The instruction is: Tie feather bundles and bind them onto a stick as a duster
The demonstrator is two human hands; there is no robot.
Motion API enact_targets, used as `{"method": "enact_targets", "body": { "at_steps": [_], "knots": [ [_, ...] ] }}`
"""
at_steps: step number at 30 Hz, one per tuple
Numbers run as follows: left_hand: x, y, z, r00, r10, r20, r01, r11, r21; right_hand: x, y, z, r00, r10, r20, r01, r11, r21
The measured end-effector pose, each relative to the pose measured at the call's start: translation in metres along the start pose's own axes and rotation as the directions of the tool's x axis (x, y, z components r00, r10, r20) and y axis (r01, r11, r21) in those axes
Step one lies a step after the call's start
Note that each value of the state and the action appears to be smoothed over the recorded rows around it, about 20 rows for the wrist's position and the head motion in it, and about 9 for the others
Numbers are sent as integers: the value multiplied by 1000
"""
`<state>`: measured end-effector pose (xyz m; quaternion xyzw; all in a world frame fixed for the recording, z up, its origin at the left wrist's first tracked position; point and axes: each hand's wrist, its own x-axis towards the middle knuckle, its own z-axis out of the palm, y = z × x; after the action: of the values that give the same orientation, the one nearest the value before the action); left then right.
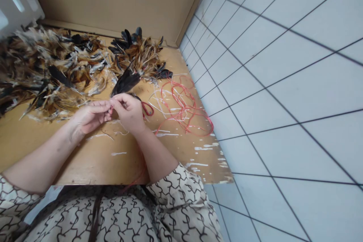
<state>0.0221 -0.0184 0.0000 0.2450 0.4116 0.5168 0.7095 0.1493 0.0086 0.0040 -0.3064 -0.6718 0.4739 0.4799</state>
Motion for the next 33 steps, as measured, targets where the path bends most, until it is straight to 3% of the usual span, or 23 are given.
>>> {"method": "enact_targets", "body": {
  "at_steps": [8,12,16,20,26,33],
  "knots": [
    [-2,4,-3,994,25,106,-29,999,32,2,-6,-12,979,68,193,-89,991,100],
    [-5,8,-3,985,45,167,-51,998,34,2,-11,-16,975,-46,215,57,997,-47],
    [-7,11,-4,977,44,208,-61,996,73,3,-12,-18,949,-190,253,250,940,-231],
    [-6,12,-6,982,41,185,-63,992,114,2,-10,-17,936,-251,246,316,906,-281],
    [-2,9,-8,991,80,109,-100,976,193,0,-4,-12,936,-249,247,323,887,-331],
    [-2,9,-8,989,103,108,-126,963,239,0,-2,-11,944,-222,245,300,887,-351]
  ]
}}
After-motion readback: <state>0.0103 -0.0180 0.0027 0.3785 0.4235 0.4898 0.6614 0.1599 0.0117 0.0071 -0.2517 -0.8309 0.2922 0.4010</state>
